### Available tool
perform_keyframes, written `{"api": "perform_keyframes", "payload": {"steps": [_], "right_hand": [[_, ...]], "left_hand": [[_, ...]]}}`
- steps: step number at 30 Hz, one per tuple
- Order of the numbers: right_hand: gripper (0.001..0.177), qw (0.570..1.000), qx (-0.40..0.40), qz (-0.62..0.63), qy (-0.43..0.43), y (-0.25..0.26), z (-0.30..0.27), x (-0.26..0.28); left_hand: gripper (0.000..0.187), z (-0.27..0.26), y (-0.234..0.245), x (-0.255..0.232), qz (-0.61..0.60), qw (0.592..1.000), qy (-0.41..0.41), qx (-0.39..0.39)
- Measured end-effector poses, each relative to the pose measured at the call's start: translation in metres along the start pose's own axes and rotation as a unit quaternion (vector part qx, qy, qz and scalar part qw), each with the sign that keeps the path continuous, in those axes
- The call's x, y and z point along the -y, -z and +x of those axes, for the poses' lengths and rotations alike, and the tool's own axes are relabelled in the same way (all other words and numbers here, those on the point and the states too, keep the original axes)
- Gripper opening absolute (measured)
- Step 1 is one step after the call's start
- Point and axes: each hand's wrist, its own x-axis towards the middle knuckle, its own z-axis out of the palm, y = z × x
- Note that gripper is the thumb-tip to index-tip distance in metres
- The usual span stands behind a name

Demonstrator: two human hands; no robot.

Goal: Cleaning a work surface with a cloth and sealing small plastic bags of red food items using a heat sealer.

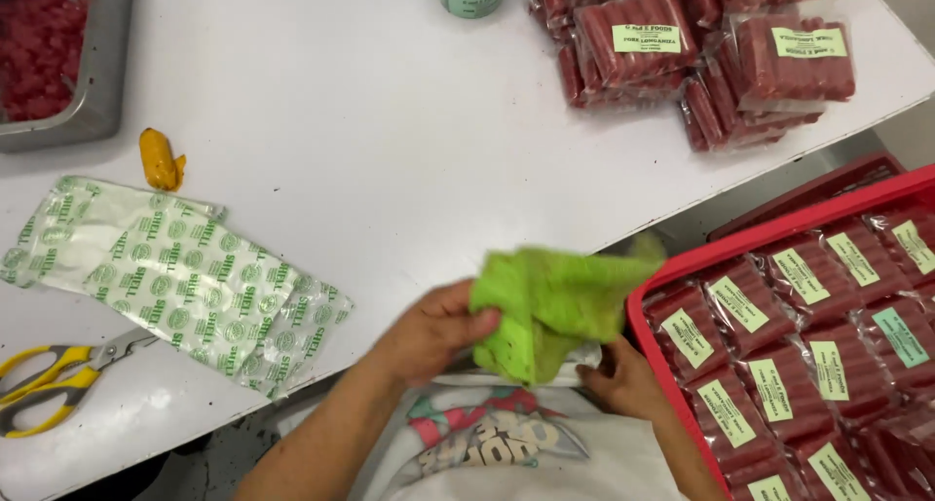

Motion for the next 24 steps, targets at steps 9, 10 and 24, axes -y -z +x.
{"api": "perform_keyframes", "payload": {"steps": [9, 10, 24], "right_hand": [[0.114, 0.866, 0.054, 0.250, 0.430, 0.075, -0.044, 0.138], [0.114, 0.865, 0.053, 0.249, 0.433, 0.060, -0.033, 0.144], [0.047, 0.779, 0.132, 0.601, 0.123, 0.025, -0.020, 0.193]], "left_hand": [[0.057, 0.013, -0.011, -0.010, -0.300, 0.953, -0.048, 0.024], [0.057, 0.013, -0.007, -0.007, -0.298, 0.953, -0.051, 0.027], [0.095, -0.022, 0.024, -0.008, -0.048, 0.985, -0.064, -0.155]]}}
